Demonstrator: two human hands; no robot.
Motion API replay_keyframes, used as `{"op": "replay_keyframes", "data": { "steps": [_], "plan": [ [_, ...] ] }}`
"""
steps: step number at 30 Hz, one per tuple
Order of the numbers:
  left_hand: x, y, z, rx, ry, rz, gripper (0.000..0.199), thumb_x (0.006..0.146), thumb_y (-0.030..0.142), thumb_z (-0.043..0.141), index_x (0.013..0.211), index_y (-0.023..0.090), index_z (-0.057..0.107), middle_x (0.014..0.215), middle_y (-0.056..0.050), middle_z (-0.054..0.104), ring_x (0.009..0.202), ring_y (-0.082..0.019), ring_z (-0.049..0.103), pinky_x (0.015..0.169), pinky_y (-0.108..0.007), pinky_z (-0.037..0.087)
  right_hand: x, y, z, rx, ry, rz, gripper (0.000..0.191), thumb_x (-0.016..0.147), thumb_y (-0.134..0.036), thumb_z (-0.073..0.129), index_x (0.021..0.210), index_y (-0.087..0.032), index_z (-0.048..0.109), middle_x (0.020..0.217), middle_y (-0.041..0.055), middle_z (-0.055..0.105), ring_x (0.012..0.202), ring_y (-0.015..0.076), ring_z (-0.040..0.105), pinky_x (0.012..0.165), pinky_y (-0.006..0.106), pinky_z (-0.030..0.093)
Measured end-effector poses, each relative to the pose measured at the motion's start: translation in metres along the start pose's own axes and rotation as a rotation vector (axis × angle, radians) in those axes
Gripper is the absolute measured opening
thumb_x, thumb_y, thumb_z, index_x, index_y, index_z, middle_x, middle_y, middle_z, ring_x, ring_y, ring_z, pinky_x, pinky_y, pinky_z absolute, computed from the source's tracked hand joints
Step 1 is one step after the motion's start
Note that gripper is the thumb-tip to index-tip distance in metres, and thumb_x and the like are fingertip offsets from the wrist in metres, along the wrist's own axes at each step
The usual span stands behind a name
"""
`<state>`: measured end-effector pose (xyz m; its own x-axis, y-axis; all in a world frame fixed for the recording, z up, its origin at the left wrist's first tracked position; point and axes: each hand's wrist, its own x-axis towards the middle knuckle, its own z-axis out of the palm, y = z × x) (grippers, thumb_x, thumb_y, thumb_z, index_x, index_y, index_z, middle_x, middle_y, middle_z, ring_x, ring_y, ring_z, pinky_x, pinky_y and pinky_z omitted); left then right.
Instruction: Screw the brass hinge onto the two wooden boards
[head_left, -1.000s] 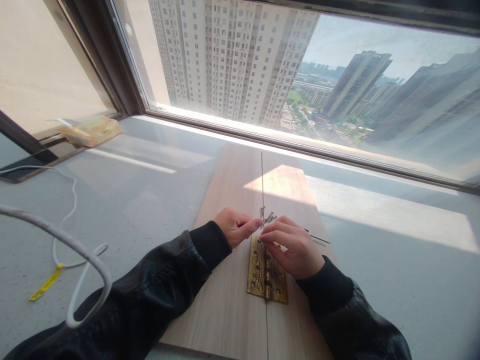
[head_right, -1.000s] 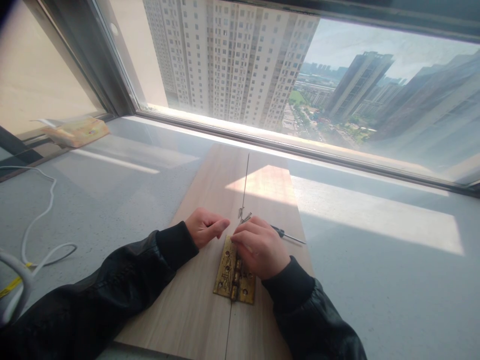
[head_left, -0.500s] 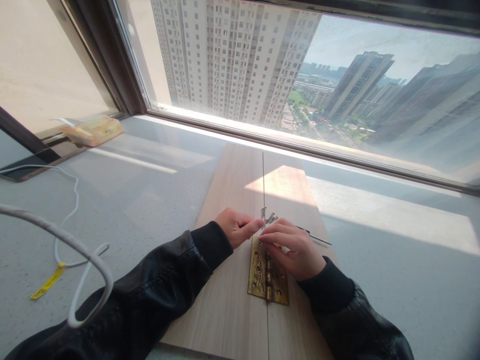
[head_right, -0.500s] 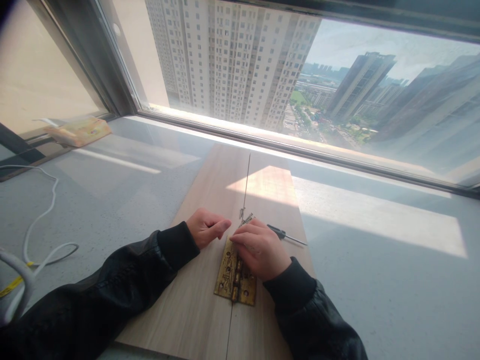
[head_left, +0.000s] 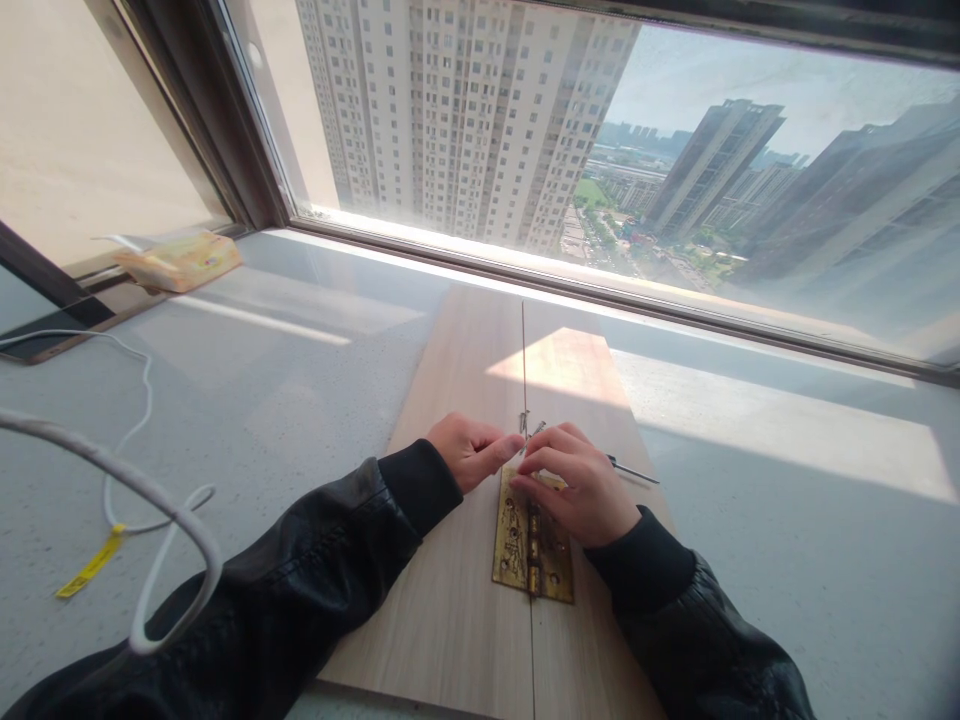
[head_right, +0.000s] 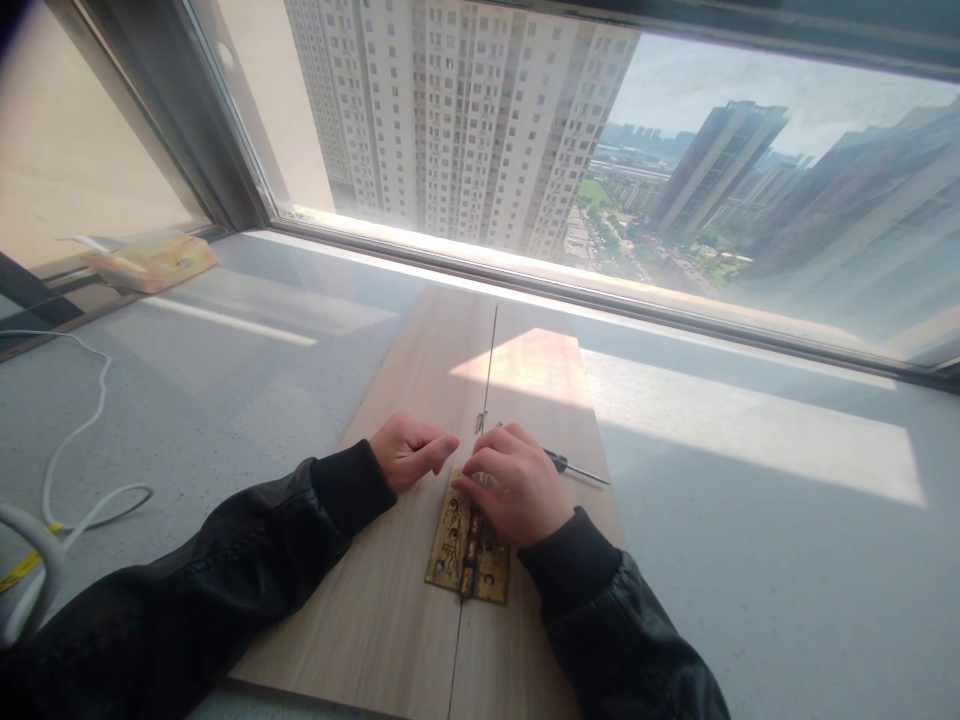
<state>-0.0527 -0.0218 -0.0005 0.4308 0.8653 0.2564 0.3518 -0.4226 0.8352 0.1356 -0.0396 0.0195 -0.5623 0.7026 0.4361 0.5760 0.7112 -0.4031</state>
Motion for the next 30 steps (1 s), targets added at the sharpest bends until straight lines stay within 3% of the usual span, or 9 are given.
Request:
{"op": "replay_keyframes", "data": {
  "steps": [5,9,19,22,26,30],
  "plan": [
    [0.000,0.000,0.000,-0.010,0.004,0.002,0.059,0.086,0.055,0.037,0.047,0.012,0.051,0.044,0.002,0.041,0.046,-0.006,0.036,0.049,-0.021,0.029,-0.002,0.002,0.000,0.009,-0.001,0.016,0.016,0.075,-0.034,0.068,0.082,-0.020,0.069,0.081,0.0073,0.062,0.078,0.0196,0.053,0.067,0.036,0.049],
    [0.000,0.000,0.000,-0.024,-0.002,-0.001,0.058,0.085,0.055,0.037,0.048,0.013,0.051,0.045,0.003,0.041,0.046,-0.007,0.036,0.049,-0.021,0.029,-0.004,0.004,-0.002,0.039,-0.005,-0.005,0.018,0.075,-0.024,0.065,0.092,-0.022,0.069,0.086,0.0069,0.062,0.080,0.0190,0.055,0.070,0.035,0.050],
    [0.000,0.000,0.000,-0.023,-0.003,-0.008,0.059,0.086,0.055,0.037,0.047,0.012,0.050,0.045,0.002,0.042,0.046,-0.006,0.037,0.049,-0.022,0.028,-0.005,0.003,0.000,0.037,-0.014,0.007,0.001,0.075,-0.020,0.063,0.074,-0.020,0.063,0.085,0.0066,0.061,0.080,0.0190,0.053,0.069,0.036,0.048],
    [0.000,0.001,-0.001,-0.008,-0.001,0.000,0.058,0.086,0.054,0.037,0.048,0.012,0.051,0.046,0.002,0.044,0.046,-0.007,0.038,0.050,-0.022,0.029,-0.005,0.002,0.000,0.024,-0.018,0.024,0.009,0.076,-0.026,0.064,0.071,-0.020,0.060,0.084,0.0064,0.061,0.079,0.0193,0.052,0.069,0.036,0.047],
    [0.002,0.002,-0.002,0.041,0.030,0.053,0.056,0.087,0.052,0.036,0.052,0.012,0.055,0.049,0.001,0.048,0.049,-0.008,0.040,0.051,-0.022,0.031,-0.006,-0.002,-0.009,0.016,0.000,0.050,0.025,0.072,-0.036,0.069,0.088,-0.020,0.059,0.089,0.0079,0.060,0.085,0.0220,0.052,0.074,0.039,0.046],
    [0.002,0.004,-0.004,0.093,0.036,0.041,0.053,0.087,0.051,0.037,0.061,0.012,0.062,0.052,0.000,0.051,0.050,-0.008,0.042,0.051,-0.021,0.032,-0.022,-0.014,-0.021,0.072,0.003,0.029,0.036,0.067,-0.040,0.073,0.089,-0.020,0.053,0.090,0.0076,0.057,0.084,0.0223,0.052,0.071,0.036,0.046]
  ]
}}
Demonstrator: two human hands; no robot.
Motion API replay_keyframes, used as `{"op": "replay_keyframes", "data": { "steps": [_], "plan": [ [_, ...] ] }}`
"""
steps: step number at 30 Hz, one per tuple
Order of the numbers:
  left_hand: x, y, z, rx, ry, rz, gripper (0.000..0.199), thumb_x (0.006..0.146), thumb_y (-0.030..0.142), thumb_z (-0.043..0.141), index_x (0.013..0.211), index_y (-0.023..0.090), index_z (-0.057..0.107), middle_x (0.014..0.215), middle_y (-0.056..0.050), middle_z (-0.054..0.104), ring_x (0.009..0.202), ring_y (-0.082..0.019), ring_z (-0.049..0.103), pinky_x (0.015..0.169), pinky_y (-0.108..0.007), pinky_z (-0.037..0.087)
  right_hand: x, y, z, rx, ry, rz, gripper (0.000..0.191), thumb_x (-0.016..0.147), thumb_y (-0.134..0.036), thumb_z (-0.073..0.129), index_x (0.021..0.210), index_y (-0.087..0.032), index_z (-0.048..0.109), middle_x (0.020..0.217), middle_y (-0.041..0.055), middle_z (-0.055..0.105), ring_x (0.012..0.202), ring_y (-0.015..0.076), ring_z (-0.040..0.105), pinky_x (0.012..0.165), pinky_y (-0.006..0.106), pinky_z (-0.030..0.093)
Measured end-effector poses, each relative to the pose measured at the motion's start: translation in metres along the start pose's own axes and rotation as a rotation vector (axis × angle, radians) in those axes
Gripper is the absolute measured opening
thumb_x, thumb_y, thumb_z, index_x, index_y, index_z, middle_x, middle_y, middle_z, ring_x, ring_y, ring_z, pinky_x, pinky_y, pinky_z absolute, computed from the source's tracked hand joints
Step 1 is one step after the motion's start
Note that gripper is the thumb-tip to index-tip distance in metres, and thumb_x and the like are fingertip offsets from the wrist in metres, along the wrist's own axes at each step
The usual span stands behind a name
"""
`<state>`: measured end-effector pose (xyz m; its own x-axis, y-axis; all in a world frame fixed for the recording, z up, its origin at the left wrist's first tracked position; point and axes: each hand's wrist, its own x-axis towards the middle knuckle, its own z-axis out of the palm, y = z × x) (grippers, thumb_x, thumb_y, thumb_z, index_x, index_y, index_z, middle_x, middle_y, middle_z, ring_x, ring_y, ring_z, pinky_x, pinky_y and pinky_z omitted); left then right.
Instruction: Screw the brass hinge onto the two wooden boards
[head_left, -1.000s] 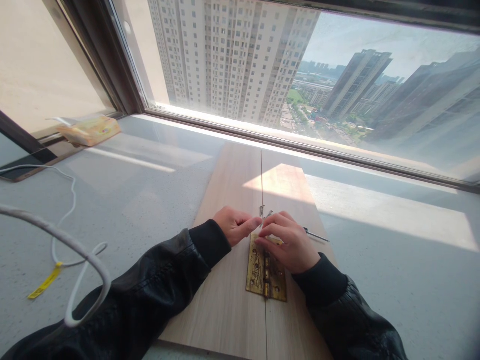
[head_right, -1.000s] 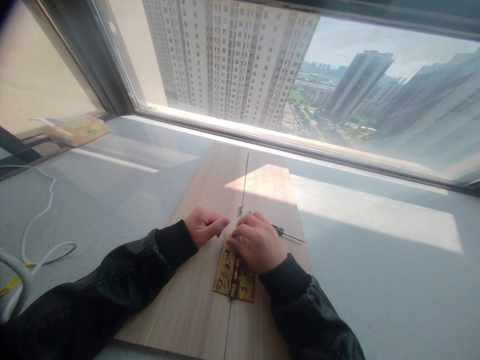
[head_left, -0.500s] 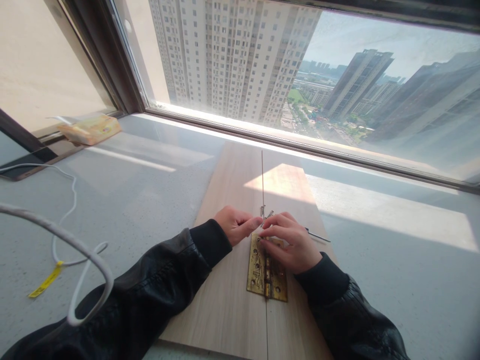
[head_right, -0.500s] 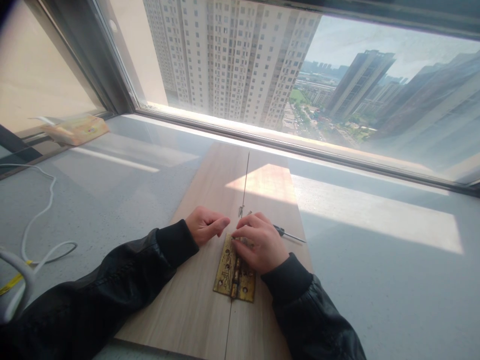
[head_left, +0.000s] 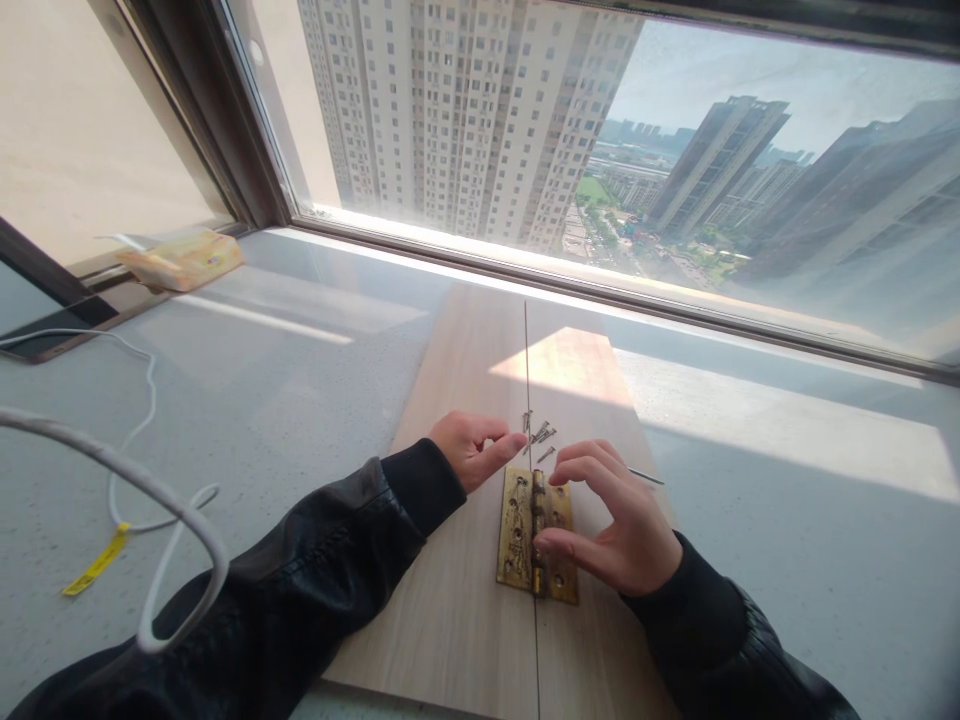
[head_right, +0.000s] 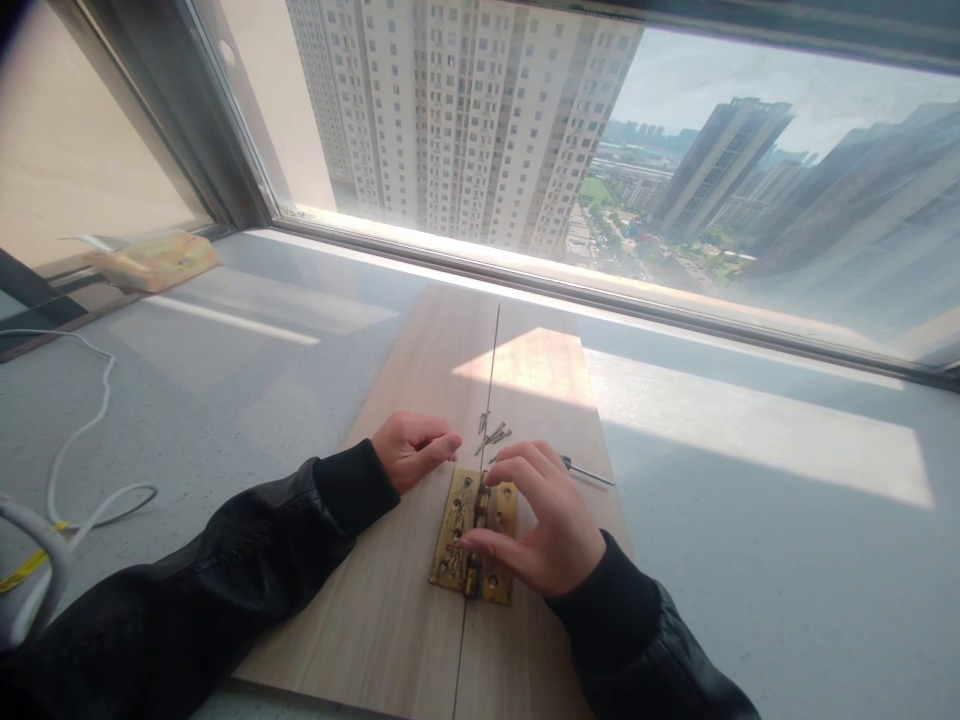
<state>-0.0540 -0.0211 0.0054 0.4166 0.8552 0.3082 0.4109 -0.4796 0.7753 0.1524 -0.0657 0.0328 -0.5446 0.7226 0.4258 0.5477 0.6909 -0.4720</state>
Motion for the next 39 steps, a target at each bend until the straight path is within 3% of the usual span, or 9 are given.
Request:
{"op": "replay_keyframes", "data": {
  "steps": [6,9,13,24,39],
  "plan": [
    [-0.002,0.002,-0.002,0.037,-0.029,-0.032,0.053,0.086,0.051,0.038,0.068,0.013,0.069,0.045,0.003,0.043,0.045,-0.008,0.038,0.047,-0.020,0.029,-0.046,-0.011,0.002,-0.027,-0.011,0.065,0.045,0.063,-0.047,0.073,0.091,-0.020,0.050,0.095,0.0090,0.053,0.088,0.0244,0.050,0.072,0.038,0.045],
    [-0.002,0.003,-0.001,0.013,-0.046,-0.038,0.053,0.086,0.051,0.038,0.066,0.013,0.069,0.049,0.000,0.054,0.046,-0.008,0.044,0.050,-0.020,0.033,-0.056,-0.011,0.005,-0.034,-0.040,0.095,0.039,0.067,-0.041,0.072,0.091,-0.020,0.049,0.097,0.0091,0.052,0.090,0.0247,0.048,0.073,0.039,0.045],
    [-0.002,0.002,0.001,-0.035,-0.037,-0.043,0.054,0.087,0.050,0.039,0.059,0.012,0.066,0.056,-0.005,0.065,0.049,-0.009,0.052,0.053,-0.020,0.039,-0.054,-0.008,0.003,-0.038,-0.047,0.113,0.035,0.068,-0.036,0.070,0.090,-0.020,0.049,0.099,0.0095,0.051,0.091,0.0242,0.048,0.074,0.040,0.045],
    [-0.002,0.000,0.003,0.000,-0.022,-0.008,0.054,0.087,0.052,0.039,0.060,0.012,0.065,0.055,-0.004,0.064,0.049,-0.010,0.055,0.051,-0.020,0.040,-0.055,-0.002,0.001,-0.029,-0.032,0.119,0.034,0.068,-0.034,0.069,0.092,-0.020,0.049,0.101,0.0099,0.050,0.093,0.0246,0.047,0.076,0.040,0.044],
    [-0.001,0.000,0.002,-0.077,-0.042,-0.090,0.055,0.086,0.052,0.040,0.056,0.012,0.063,0.060,-0.007,0.068,0.053,-0.011,0.059,0.056,-0.022,0.043,-0.057,0.002,0.001,-0.043,-0.030,0.127,0.042,0.068,-0.041,0.070,0.099,-0.019,0.052,0.105,0.0118,0.051,0.097,0.0266,0.049,0.079,0.042,0.045]
  ]
}}
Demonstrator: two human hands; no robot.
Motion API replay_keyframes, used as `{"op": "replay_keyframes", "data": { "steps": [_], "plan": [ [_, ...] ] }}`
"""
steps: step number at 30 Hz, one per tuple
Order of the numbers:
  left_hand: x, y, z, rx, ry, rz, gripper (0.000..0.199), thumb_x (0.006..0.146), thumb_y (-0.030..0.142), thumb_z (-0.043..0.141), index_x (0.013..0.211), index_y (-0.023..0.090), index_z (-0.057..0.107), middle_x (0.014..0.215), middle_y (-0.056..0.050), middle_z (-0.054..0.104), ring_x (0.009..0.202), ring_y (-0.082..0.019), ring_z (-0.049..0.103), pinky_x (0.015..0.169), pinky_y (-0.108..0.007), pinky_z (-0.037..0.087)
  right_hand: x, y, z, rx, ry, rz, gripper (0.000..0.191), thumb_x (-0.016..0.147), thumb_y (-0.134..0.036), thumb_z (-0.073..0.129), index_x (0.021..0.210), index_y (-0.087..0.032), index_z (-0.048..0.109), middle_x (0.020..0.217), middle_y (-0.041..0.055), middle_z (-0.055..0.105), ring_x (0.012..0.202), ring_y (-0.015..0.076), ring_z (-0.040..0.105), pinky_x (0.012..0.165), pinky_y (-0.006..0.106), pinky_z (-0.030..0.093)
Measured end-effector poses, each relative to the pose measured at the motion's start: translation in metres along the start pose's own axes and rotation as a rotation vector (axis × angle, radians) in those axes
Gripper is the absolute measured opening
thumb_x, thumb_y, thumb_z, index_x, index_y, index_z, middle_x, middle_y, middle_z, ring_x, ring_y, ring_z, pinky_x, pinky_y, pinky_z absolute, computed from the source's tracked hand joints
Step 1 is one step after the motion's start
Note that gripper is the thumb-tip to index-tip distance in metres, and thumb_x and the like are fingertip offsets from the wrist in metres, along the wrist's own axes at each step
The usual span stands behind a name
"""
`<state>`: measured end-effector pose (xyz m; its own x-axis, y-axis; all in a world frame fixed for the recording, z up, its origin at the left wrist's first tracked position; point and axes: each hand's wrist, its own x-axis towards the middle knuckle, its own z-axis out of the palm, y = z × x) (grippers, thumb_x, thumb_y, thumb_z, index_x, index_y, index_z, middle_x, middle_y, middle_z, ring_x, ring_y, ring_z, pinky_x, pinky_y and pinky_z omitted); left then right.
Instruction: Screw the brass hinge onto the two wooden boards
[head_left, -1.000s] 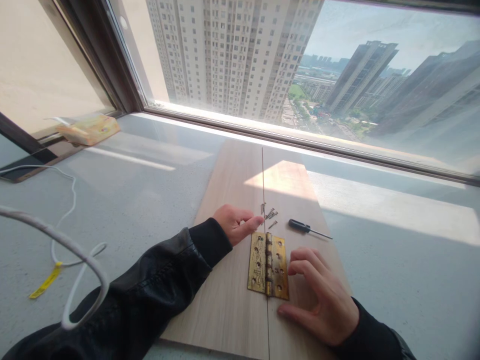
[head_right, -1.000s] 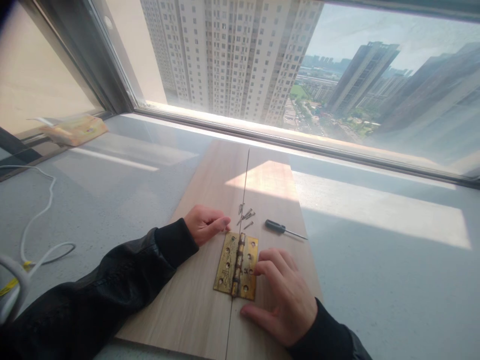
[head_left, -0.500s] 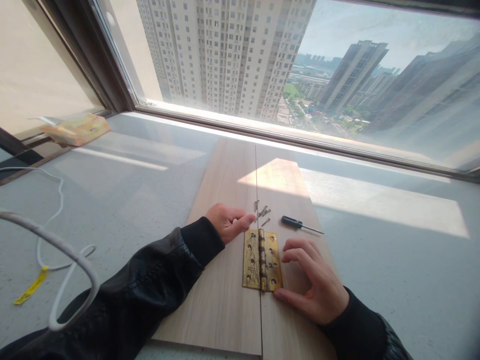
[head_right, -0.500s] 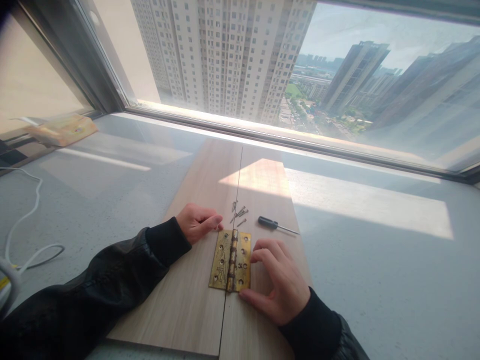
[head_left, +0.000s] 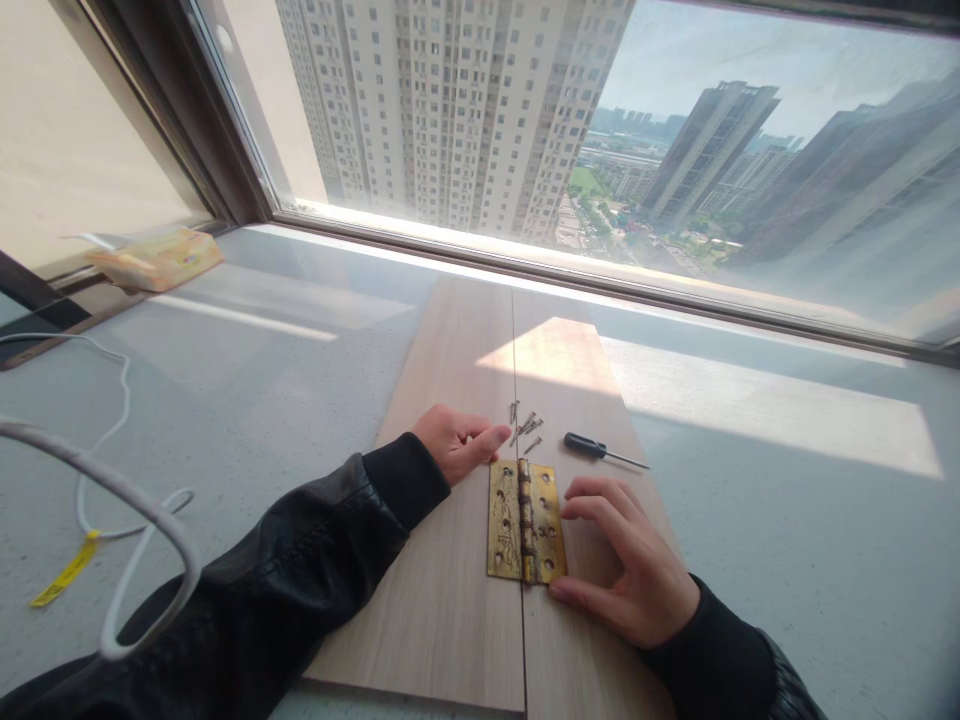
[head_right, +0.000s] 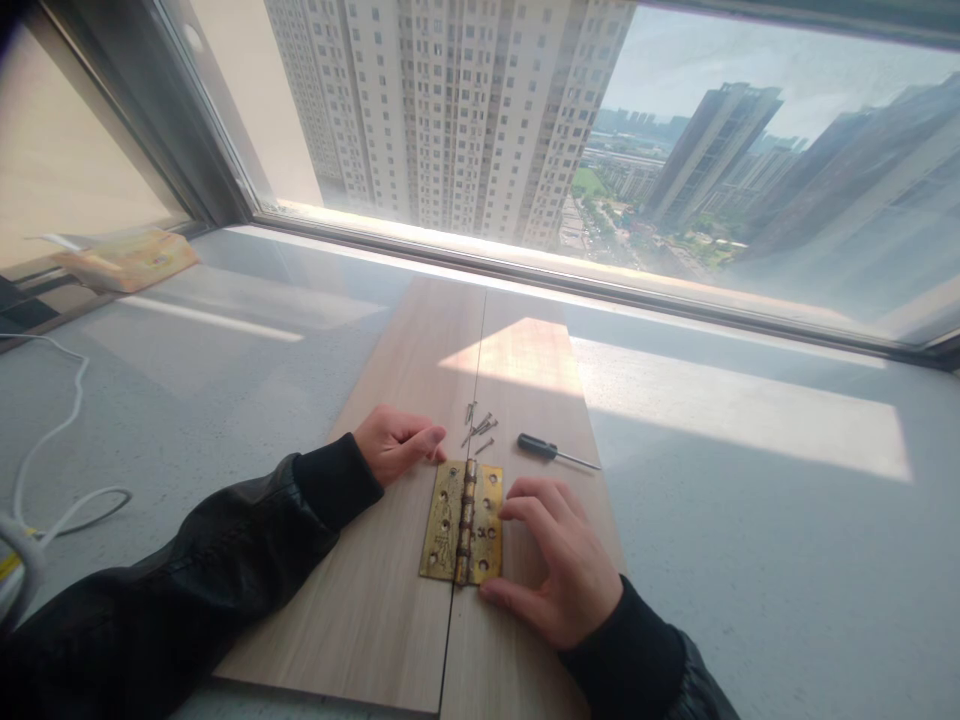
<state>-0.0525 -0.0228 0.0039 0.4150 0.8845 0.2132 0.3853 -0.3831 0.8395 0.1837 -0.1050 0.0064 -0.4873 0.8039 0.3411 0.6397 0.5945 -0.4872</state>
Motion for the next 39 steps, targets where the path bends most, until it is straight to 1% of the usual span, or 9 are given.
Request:
{"op": "replay_keyframes", "data": {
  "steps": [6,12,18,27,32,39],
  "plan": [
    [-0.0003,0.0011,-0.0002,0.018,0.009,0.004,0.054,0.086,0.052,0.040,0.060,0.012,0.066,0.059,-0.006,0.068,0.051,-0.011,0.057,0.054,-0.022,0.042,0.0006,0.0004,-0.0004,0.000,-0.010,0.000,0.041,0.068,-0.042,0.070,0.098,-0.019,0.053,0.104,0.0114,0.052,0.096,0.0261,0.049,0.080,0.041,0.045],
    [-0.0005,0.0008,0.0004,0.008,0.015,0.013,0.052,0.086,0.051,0.041,0.059,0.012,0.064,0.059,-0.006,0.067,0.051,-0.010,0.057,0.054,-0.021,0.041,0.0011,0.0007,0.0002,0.005,-0.002,-0.006,0.038,0.070,-0.043,0.069,0.096,-0.019,0.054,0.102,0.0108,0.053,0.096,0.0257,0.050,0.079,0.040,0.046],
    [0.0005,-0.0005,0.0011,0.017,0.017,0.006,0.054,0.086,0.052,0.040,0.057,0.012,0.063,0.058,-0.007,0.066,0.053,-0.012,0.059,0.055,-0.022,0.043,0.0009,-0.0003,0.0007,0.035,-0.021,0.008,0.035,0.072,-0.039,0.068,0.098,-0.021,0.052,0.104,0.0104,0.051,0.096,0.0253,0.048,0.078,0.041,0.045],
    [0.0002,0.0004,0.0016,0.002,0.011,-0.009,0.056,0.086,0.053,0.039,0.056,0.012,0.062,0.059,-0.008,0.067,0.054,-0.013,0.061,0.056,-0.023,0.043,-0.0029,0.0006,0.0034,0.018,-0.004,0.027,0.037,0.071,-0.038,0.068,0.099,-0.022,0.051,0.108,0.0100,0.049,0.099,0.0250,0.049,0.081,0.039,0.046],
    [0.0001,-0.0001,0.0026,0.010,0.023,-0.003,0.056,0.086,0.053,0.040,0.056,0.011,0.062,0.059,-0.007,0.067,0.053,-0.012,0.060,0.056,-0.023,0.043,-0.0024,0.0002,0.0032,0.017,0.012,0.017,0.036,0.071,-0.037,0.068,0.099,-0.022,0.051,0.108,0.0099,0.050,0.099,0.0249,0.050,0.079,0.038,0.047],
    [0.0003,0.0002,0.0022,0.035,0.036,0.036,0.055,0.087,0.052,0.038,0.059,0.012,0.065,0.059,-0.006,0.067,0.053,-0.012,0.059,0.057,-0.022,0.044,-0.0056,0.0030,0.0014,0.039,0.029,0.037,0.045,0.073,-0.043,0.064,0.111,-0.021,0.052,0.113,0.0125,0.050,0.105,0.0287,0.051,0.084,0.042,0.048]
  ]
}}
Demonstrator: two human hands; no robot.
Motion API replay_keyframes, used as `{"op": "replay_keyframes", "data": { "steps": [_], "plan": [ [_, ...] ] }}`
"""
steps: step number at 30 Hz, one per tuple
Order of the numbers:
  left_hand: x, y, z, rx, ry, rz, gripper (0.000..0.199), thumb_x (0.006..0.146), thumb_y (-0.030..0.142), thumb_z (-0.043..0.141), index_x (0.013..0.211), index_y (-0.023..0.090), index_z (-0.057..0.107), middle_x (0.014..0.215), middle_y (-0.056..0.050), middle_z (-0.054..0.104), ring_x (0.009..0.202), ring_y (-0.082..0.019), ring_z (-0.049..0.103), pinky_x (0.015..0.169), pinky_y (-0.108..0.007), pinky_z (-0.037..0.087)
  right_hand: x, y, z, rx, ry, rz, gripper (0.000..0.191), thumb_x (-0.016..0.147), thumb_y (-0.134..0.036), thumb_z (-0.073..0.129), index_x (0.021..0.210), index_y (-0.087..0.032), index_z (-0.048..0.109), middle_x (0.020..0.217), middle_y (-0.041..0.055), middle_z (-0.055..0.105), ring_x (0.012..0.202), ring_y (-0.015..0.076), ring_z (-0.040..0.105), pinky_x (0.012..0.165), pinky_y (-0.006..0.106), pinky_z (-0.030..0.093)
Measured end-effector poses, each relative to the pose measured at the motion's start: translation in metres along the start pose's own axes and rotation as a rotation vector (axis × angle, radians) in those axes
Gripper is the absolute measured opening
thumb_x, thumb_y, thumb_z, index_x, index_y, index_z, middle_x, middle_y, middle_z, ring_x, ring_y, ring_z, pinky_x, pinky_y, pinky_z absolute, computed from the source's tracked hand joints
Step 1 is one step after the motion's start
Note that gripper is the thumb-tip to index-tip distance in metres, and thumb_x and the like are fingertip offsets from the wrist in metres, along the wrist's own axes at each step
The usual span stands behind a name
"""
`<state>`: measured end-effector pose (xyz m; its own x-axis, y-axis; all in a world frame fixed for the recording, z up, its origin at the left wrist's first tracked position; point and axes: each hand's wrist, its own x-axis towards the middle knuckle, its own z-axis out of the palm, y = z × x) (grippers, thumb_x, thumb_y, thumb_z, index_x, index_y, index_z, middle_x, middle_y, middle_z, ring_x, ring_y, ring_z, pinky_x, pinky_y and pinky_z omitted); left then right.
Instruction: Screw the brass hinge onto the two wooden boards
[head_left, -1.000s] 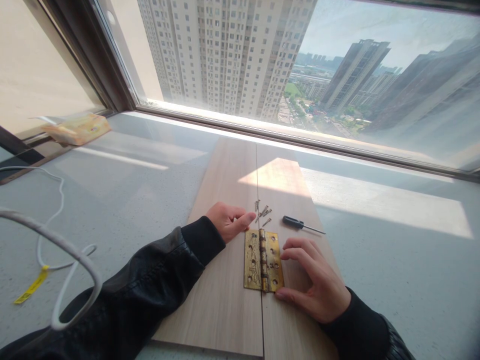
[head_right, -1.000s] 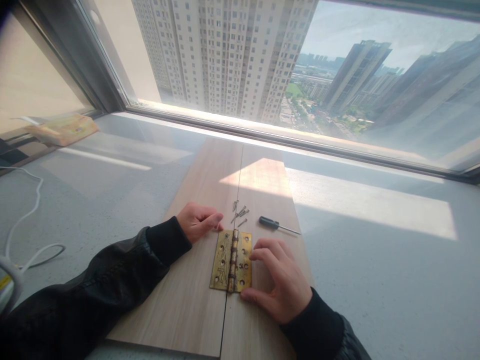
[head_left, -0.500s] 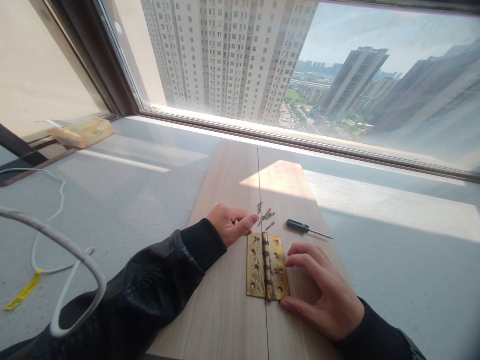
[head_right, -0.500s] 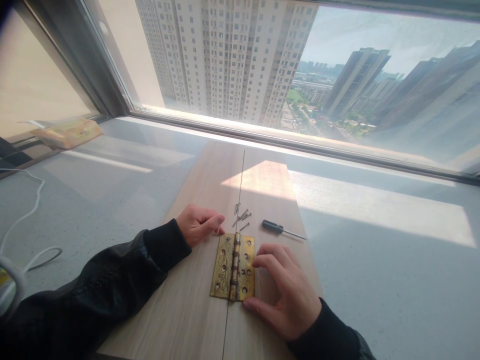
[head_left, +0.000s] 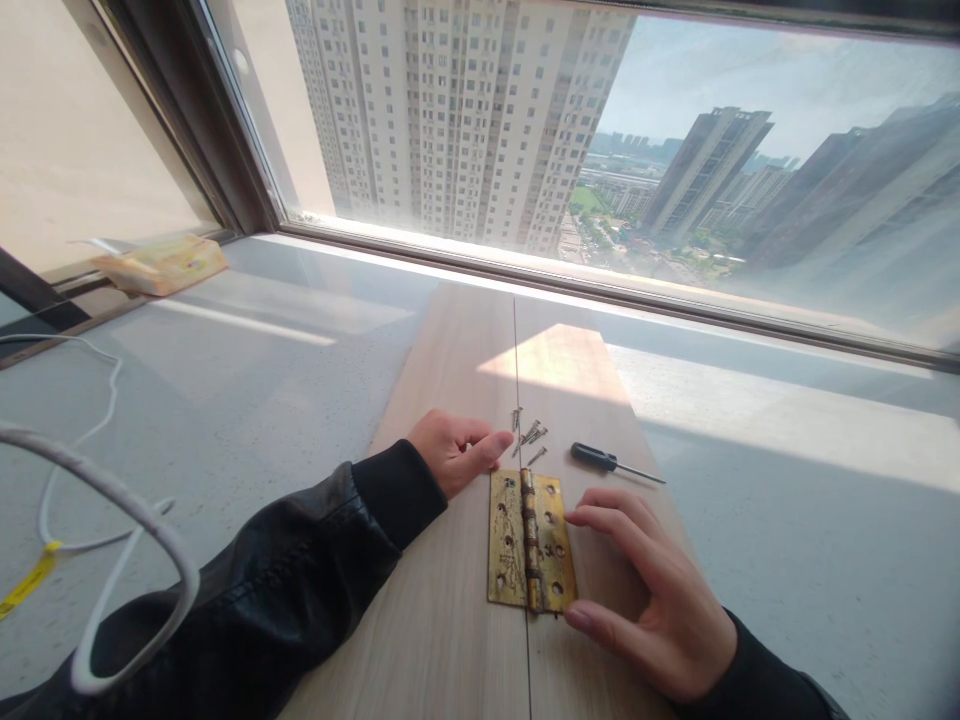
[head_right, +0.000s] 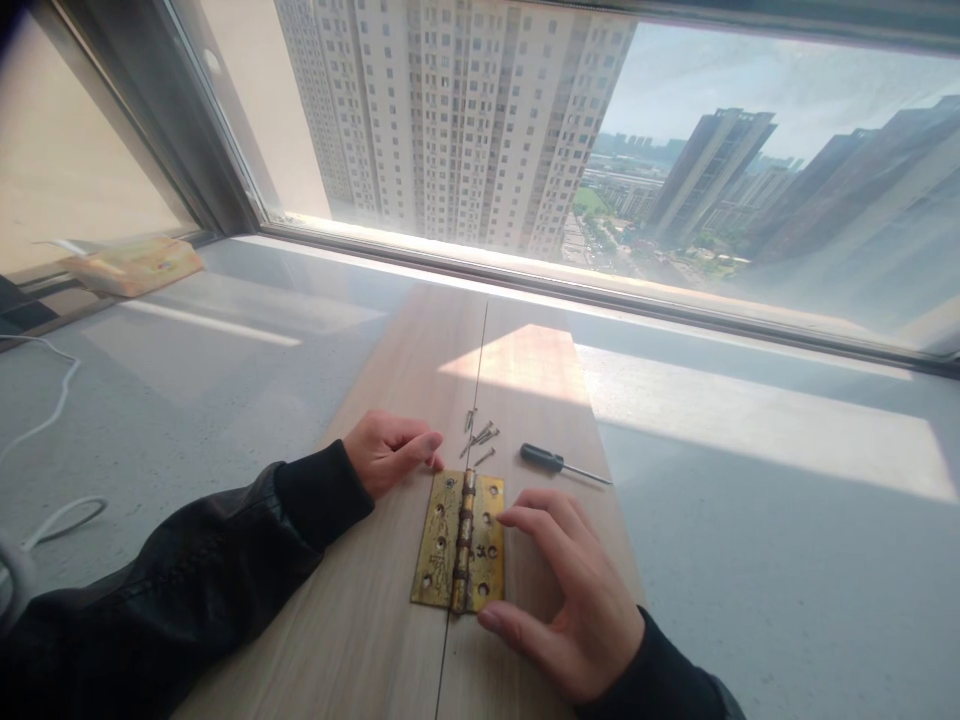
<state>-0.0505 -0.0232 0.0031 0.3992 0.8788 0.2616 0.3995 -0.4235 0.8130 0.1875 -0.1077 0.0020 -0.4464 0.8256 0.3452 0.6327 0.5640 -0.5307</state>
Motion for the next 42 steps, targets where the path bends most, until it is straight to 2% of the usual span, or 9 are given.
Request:
{"op": "replay_keyframes", "data": {
  "steps": [3,6,10,14,24,32,35,38,42],
  "plan": [
    [-0.001,0.000,-0.001,0.006,0.020,0.015,0.055,0.087,0.051,0.038,0.060,0.012,0.065,0.058,-0.006,0.066,0.052,-0.012,0.058,0.055,-0.022,0.043,0.005,-0.007,-0.004,-0.060,0.035,0.012,0.037,0.078,-0.036,0.061,0.112,-0.022,0.053,0.111,0.0115,0.052,0.103,0.0268,0.053,0.081,0.041,0.050],
    [-0.002,-0.001,-0.002,0.012,0.038,0.047,0.054,0.088,0.050,0.038,0.060,0.012,0.065,0.056,-0.005,0.064,0.051,-0.011,0.055,0.054,-0.021,0.041,0.025,-0.023,-0.009,-0.115,0.043,-0.007,0.028,0.082,-0.028,0.057,0.109,-0.023,0.056,0.102,0.0101,0.057,0.094,0.0241,0.056,0.075,0.039,0.052],
    [-0.003,-0.002,-0.003,0.011,0.076,0.067,0.053,0.088,0.048,0.039,0.057,0.013,0.064,0.054,-0.004,0.062,0.051,-0.010,0.053,0.054,-0.021,0.040,0.061,-0.040,-0.007,-0.203,-0.091,-0.035,0.023,0.081,-0.025,0.057,0.103,-0.020,0.062,0.088,0.0090,0.060,0.082,0.0227,0.054,0.068,0.040,0.050],
    [-0.003,-0.003,-0.003,-0.005,0.059,0.049,0.054,0.087,0.049,0.038,0.054,0.013,0.060,0.051,-0.002,0.059,0.049,-0.009,0.050,0.053,-0.021,0.038,0.079,-0.034,0.008,-0.226,-0.129,-0.086,0.015,0.082,-0.016,0.052,0.090,-0.018,0.065,0.082,0.0083,0.061,0.080,0.0215,0.052,0.069,0.038,0.048],
    [-0.004,-0.002,-0.005,-0.027,0.016,-0.021,0.055,0.087,0.051,0.037,0.052,0.013,0.056,0.045,0.001,0.051,0.046,-0.008,0.044,0.049,-0.020,0.034,0.072,-0.015,0.026,-0.179,0.034,-0.146,0.010,0.085,-0.017,0.052,0.081,-0.018,0.061,0.077,0.0067,0.060,0.076,0.0189,0.049,0.067,0.034,0.045],
    [-0.003,0.000,-0.005,-0.021,0.018,-0.032,0.056,0.087,0.052,0.036,0.051,0.013,0.054,0.043,0.002,0.046,0.045,-0.008,0.042,0.049,-0.021,0.033,0.072,-0.017,0.034,-0.264,0.061,-0.031,0.025,0.084,-0.031,0.055,0.063,-0.019,0.048,0.065,0.0041,0.052,0.067,0.0181,0.045,0.059,0.032,0.039],
    [-0.003,0.000,-0.004,-0.030,0.027,-0.029,0.057,0.087,0.052,0.035,0.051,0.013,0.054,0.042,0.002,0.045,0.044,-0.007,0.041,0.049,-0.021,0.032,0.069,-0.016,0.031,-0.239,0.067,-0.037,0.020,0.081,-0.035,0.060,0.071,-0.018,0.055,0.070,0.0047,0.054,0.070,0.0187,0.047,0.062,0.033,0.041],
    [-0.004,-0.001,-0.003,-0.038,0.030,-0.019,0.057,0.087,0.053,0.035,0.051,0.013,0.054,0.043,0.002,0.045,0.044,-0.007,0.041,0.048,-0.021,0.031,0.067,-0.014,0.027,-0.172,0.064,-0.087,0.014,0.081,-0.029,0.060,0.089,-0.018,0.063,0.078,0.0059,0.057,0.075,0.0190,0.050,0.066,0.033,0.043],
    [-0.004,-0.001,-0.003,-0.026,0.023,-0.030,0.057,0.086,0.054,0.036,0.051,0.012,0.055,0.042,0.001,0.045,0.044,-0.008,0.041,0.048,-0.021,0.032,0.070,-0.014,0.028,-0.193,0.027,-0.106,0.011,0.084,-0.022,0.054,0.081,-0.018,0.064,0.076,0.0058,0.057,0.074,0.0181,0.049,0.065,0.032,0.043]
  ]
}}
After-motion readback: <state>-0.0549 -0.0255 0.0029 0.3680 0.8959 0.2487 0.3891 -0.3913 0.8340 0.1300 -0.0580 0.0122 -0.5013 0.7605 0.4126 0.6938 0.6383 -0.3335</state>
